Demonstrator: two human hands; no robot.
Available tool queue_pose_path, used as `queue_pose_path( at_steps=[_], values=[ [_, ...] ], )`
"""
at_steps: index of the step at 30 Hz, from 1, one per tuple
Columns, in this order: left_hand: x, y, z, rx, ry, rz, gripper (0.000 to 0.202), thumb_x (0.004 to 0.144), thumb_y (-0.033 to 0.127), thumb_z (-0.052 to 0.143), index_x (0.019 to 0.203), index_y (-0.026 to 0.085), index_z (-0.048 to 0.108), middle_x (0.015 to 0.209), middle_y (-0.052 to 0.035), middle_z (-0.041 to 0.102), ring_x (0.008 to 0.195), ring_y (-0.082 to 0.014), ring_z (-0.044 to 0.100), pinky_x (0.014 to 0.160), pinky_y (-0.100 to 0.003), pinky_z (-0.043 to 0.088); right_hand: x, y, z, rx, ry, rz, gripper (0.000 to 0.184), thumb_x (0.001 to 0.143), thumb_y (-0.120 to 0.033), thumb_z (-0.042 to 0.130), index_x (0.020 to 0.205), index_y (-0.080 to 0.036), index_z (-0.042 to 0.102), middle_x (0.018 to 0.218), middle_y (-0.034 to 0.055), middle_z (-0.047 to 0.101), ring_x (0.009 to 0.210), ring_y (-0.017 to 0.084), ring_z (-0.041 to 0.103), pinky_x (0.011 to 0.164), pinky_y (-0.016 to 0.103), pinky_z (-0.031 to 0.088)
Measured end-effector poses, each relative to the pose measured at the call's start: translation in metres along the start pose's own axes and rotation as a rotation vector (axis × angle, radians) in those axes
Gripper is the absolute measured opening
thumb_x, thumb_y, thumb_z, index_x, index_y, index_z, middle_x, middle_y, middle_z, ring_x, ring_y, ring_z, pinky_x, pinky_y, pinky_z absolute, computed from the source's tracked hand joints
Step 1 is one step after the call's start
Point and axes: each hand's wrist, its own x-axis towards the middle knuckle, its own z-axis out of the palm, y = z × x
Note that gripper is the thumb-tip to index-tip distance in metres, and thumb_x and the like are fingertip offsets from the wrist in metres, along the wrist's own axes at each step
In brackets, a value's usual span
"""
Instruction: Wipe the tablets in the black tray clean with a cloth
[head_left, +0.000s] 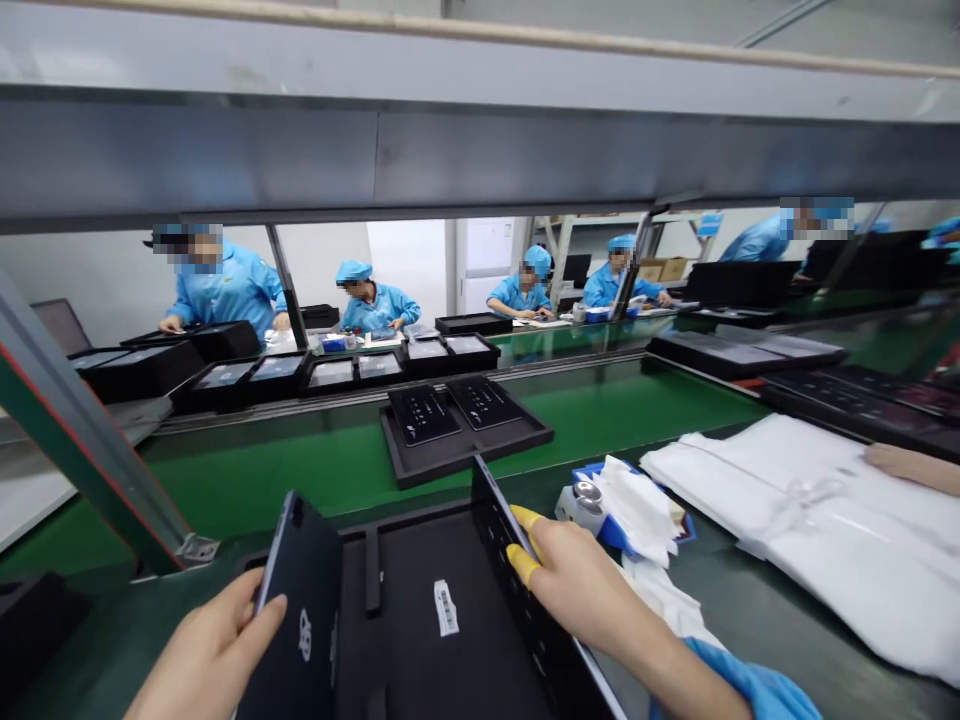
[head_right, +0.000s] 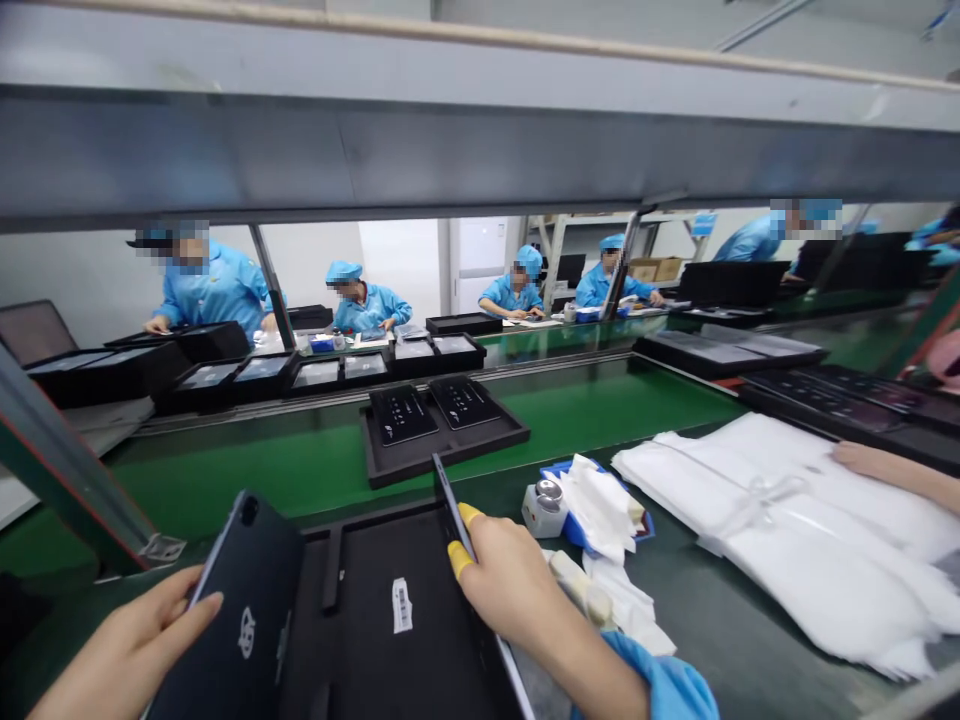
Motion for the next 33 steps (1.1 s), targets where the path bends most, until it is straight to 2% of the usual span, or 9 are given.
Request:
queue_pose_path(
  at_steps=[4,7,9,13,17,20,24,29,33],
  values=[
    [0.02,0.034,-0.009,0.27,0.094,0.052,0.041,0.086,0.057,0.029,0.099,0.024,0.051,0.07,-0.0022,0.06,0.075,-0.0262,0.059,0.073,-0.037,0.04,0.014,-0.026,0.002,0.018,0.069,-0.019,0.021,0.09,-0.021,0.051,0.106,-0.019,0.065,0.092,0.0069,0.074,0.086,0.025,0.069,0.067,0.029,0.037],
    [0.035,0.048,0.0,0.32,0.117,0.082,0.024,0.089,0.039,0.033,0.088,0.023,0.051,0.073,-0.0053,0.063,0.075,-0.0253,0.06,0.072,-0.037,0.038,0.031,-0.045,0.014,0.009,0.074,-0.041,0.02,0.089,-0.022,0.052,0.104,-0.019,0.066,0.092,0.0076,0.075,0.088,0.026,0.07,0.068,0.029,0.038],
    [0.043,0.051,0.01,0.329,0.13,0.09,0.02,0.091,0.032,0.036,0.085,0.022,0.051,0.075,-0.0051,0.064,0.075,-0.0237,0.06,0.072,-0.037,0.039,0.039,-0.055,0.023,0.012,0.071,-0.051,0.022,0.089,-0.022,0.052,0.104,-0.018,0.067,0.095,0.0091,0.075,0.09,0.027,0.071,0.069,0.03,0.039],
    [0.054,0.054,0.016,0.302,0.141,0.104,0.018,0.095,0.028,0.043,0.096,0.018,0.058,0.07,0.0015,0.059,0.07,-0.0191,0.058,0.072,-0.036,0.043,0.048,-0.069,0.033,-0.011,0.086,-0.065,0.038,0.09,-0.023,0.049,0.125,-0.015,0.063,0.102,0.0131,0.075,0.097,0.03,0.07,0.075,0.034,0.044],
    [0.075,0.062,0.007,0.337,0.175,0.077,0.022,0.095,0.037,0.051,0.092,0.017,0.06,0.078,-0.0005,0.061,0.077,-0.0187,0.059,0.08,-0.039,0.049,0.061,-0.081,0.026,-0.102,0.107,0.007,0.059,0.093,-0.036,0.051,0.144,-0.008,0.046,0.103,0.0189,0.074,0.099,0.033,0.07,0.078,0.038,0.046],
    [0.09,0.067,0.0,0.361,0.179,0.03,0.03,0.095,0.045,0.053,0.086,0.017,0.061,0.08,-0.0016,0.061,0.079,-0.0186,0.06,0.081,-0.04,0.051,0.076,-0.087,0.023,-0.142,0.09,0.014,0.062,0.09,-0.041,0.055,0.14,-0.005,0.048,0.103,0.02,0.073,0.1,0.034,0.07,0.078,0.038,0.048],
    [0.094,0.071,-0.002,0.362,0.171,0.014,0.032,0.094,0.047,0.055,0.085,0.017,0.062,0.081,-0.0015,0.063,0.078,-0.0181,0.06,0.08,-0.04,0.053,0.086,-0.09,0.025,-0.155,0.078,-0.018,0.052,0.089,-0.041,0.056,0.127,-0.006,0.059,0.102,0.0193,0.074,0.097,0.035,0.07,0.076,0.039,0.049],
    [0.097,0.066,0.002,0.331,0.097,-0.023,0.033,0.093,0.047,0.058,0.083,0.016,0.062,0.079,-0.0012,0.064,0.075,-0.0171,0.062,0.077,-0.038,0.054,0.088,-0.086,0.028,-0.104,0.036,-0.031,0.031,0.085,-0.033,0.057,0.102,-0.011,0.07,0.102,0.0192,0.074,0.098,0.034,0.07,0.076,0.038,0.048],
    [0.104,0.063,-0.002,0.333,0.036,-0.035,0.036,0.093,0.047,0.058,0.076,0.016,0.06,0.07,0.0014,0.06,0.066,-0.0148,0.059,0.07,-0.034,0.054,0.094,-0.078,0.025,-0.049,-0.005,-0.008,0.021,0.08,-0.025,0.058,0.091,-0.014,0.072,0.097,0.0158,0.075,0.093,0.03,0.071,0.068,0.032,0.045]
  ],
)
